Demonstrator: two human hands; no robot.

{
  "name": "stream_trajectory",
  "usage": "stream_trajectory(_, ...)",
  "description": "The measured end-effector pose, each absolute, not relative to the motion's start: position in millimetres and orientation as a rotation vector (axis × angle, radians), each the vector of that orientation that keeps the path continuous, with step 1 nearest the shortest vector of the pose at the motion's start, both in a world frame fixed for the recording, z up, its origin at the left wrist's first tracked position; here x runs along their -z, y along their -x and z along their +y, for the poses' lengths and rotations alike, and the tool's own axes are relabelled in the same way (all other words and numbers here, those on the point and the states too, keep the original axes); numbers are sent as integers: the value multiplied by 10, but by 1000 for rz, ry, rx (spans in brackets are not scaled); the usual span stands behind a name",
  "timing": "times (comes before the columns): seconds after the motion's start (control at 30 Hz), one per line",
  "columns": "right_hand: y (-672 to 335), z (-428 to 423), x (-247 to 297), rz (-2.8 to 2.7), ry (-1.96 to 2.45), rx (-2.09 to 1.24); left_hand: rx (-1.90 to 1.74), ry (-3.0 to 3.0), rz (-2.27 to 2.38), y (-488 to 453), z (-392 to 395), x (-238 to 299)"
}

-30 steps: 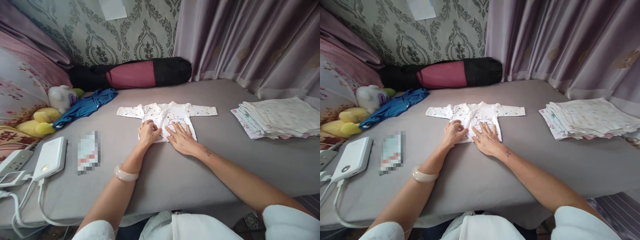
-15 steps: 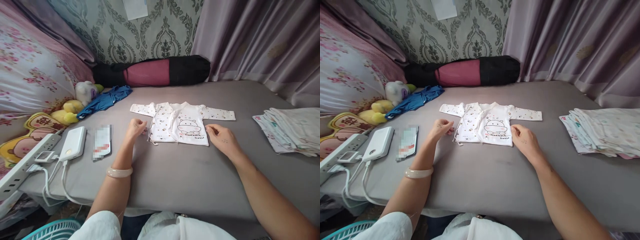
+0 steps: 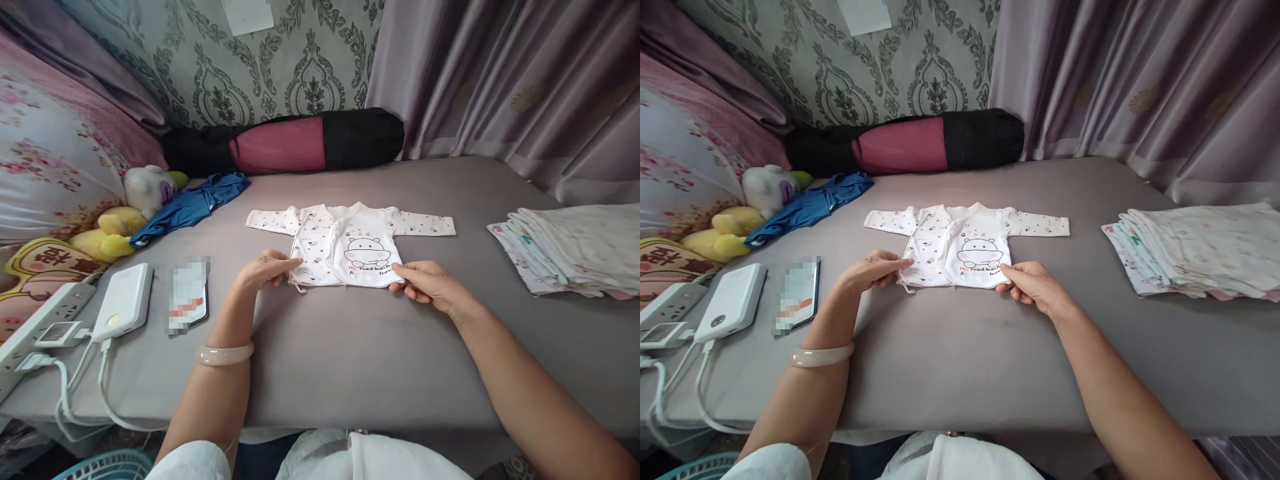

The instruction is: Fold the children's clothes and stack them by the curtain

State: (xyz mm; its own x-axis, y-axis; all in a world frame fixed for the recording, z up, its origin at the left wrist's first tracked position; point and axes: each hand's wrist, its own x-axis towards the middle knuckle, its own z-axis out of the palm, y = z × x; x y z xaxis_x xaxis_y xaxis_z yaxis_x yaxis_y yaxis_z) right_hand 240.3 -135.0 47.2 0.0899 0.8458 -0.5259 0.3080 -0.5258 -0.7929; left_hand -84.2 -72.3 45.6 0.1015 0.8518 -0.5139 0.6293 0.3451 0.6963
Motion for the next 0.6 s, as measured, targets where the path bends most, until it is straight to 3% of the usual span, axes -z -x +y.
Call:
stream_trajectory(0.43,-2501,-1358,-438,-1522,2119,-1181,-303,-1341,1555,847,-730,-500)
stream_trajectory(0.6,-2512,-1340,-395,-1643,2199,-500,-632,-1546,2028,804,-684,-403)
